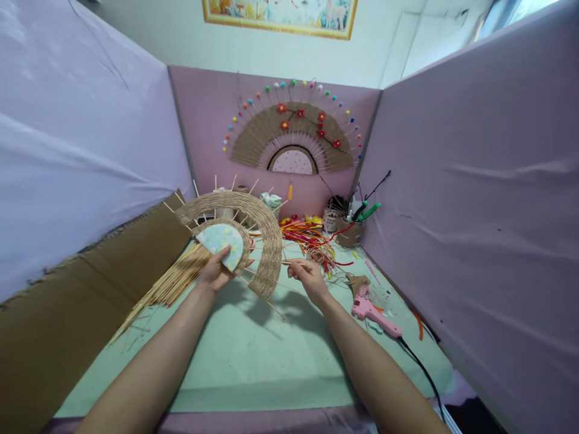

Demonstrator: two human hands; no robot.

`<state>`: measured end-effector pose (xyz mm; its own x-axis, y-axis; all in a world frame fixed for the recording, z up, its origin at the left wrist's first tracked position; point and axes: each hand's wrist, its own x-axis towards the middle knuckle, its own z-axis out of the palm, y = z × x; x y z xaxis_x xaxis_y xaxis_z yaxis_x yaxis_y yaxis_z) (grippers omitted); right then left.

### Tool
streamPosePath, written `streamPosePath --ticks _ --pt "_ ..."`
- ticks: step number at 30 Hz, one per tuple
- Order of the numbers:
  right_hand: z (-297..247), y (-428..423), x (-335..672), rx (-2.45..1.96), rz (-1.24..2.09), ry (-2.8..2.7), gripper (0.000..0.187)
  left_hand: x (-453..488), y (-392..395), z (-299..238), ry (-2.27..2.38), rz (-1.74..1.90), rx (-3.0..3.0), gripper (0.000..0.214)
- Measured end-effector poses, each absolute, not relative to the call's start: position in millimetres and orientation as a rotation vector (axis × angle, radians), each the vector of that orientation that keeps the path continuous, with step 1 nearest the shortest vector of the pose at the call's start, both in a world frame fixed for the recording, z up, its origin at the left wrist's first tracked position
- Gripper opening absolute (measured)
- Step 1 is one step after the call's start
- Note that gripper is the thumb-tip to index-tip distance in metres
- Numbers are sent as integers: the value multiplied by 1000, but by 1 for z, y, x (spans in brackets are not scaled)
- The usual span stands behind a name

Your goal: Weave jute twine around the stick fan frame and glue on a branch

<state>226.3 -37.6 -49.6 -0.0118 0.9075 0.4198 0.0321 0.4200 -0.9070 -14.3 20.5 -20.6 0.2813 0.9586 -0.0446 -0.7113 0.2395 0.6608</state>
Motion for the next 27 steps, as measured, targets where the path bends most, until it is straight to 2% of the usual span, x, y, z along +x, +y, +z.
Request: streamPosePath --ticks 7,13,17,23,27 --pt "-44 -45 226 -912 644 -1538 40 -15 24 -20 477 1296 499 42" --pt "-41 -54 229 -1020 178 -1629 27 -15 26 -19 474 1329 484 42" --pt "-42 -58 231 -1036 -17 -1682 21 -12 24 -18 490 1329 488 40" --pt "-43 -77 231 -1045 -165 -1663 17 1 26 -9 487 1356 474 38" --pt "-41 -88 239 -976 -94 -1534 19 22 30 0 453 1355 406 33"
